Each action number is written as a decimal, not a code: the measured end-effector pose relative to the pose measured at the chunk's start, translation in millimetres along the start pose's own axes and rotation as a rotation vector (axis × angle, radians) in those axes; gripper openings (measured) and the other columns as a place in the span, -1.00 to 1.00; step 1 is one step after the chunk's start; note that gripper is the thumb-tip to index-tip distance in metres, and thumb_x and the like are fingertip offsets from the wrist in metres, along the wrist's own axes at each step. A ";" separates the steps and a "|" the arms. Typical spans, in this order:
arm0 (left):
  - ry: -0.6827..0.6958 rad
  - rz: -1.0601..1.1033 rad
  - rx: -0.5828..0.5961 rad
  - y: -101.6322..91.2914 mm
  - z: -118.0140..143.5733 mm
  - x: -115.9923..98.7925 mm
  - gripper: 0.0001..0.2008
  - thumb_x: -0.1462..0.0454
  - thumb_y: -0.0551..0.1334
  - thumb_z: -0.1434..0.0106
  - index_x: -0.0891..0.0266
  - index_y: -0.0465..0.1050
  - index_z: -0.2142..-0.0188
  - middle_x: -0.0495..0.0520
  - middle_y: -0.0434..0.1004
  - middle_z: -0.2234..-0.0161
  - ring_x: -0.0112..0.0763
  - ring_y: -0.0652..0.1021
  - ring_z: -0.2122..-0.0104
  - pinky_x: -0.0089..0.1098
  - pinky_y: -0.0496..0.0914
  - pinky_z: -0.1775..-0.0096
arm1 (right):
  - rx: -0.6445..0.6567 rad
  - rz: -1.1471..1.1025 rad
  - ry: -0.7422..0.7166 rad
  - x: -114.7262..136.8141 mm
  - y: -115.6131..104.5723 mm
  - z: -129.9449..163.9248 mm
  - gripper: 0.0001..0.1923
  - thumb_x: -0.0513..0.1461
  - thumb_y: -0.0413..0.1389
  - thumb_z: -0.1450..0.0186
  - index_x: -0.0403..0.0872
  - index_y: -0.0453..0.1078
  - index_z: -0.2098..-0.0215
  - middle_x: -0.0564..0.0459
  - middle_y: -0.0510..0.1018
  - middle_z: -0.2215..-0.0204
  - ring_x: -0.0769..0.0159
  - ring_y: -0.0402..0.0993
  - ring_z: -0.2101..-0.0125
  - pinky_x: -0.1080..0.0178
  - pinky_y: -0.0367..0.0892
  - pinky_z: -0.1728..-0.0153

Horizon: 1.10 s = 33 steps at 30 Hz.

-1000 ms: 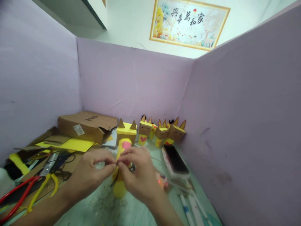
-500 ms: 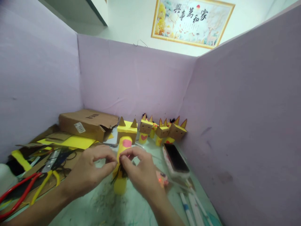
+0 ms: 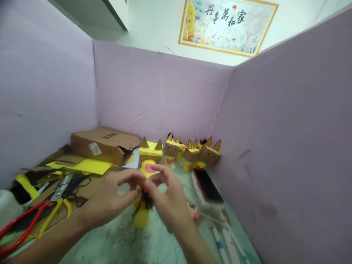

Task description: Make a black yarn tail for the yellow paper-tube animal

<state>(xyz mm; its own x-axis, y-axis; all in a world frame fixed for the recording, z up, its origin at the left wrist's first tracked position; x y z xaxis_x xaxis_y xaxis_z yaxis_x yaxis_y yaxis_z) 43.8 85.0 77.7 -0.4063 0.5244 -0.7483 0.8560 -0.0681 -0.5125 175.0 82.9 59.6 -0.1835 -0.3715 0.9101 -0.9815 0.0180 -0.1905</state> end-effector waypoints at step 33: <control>0.690 -0.253 -0.313 -21.6 40.2 -60.1 -0.82 0.46 0.16 -0.18 0.18 0.37 0.26 -0.11 0.58 0.39 -0.52 0.54 0.42 -0.29 0.14 -0.05 | 0.161 -0.685 0.236 23.7 15.4 25.0 -0.57 -0.18 0.33 0.03 -0.08 0.26 0.27 0.23 0.35 0.63 0.66 -0.12 0.74 0.48 -0.23 0.76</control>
<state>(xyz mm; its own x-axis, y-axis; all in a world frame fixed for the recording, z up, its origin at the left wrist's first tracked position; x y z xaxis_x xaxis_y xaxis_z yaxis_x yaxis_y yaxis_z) 36.8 20.8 116.8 -0.3983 0.9060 -0.1434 0.8559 0.3109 -0.4133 156.9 51.2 69.1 0.4421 -0.0410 0.8960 -0.8637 -0.2891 0.4129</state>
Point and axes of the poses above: each hand's wrist, its own z-axis away from the middle knuckle, its own y-axis out of the palm, x = y × z, the point moved 7 cm from there along -z, towards the middle knuckle
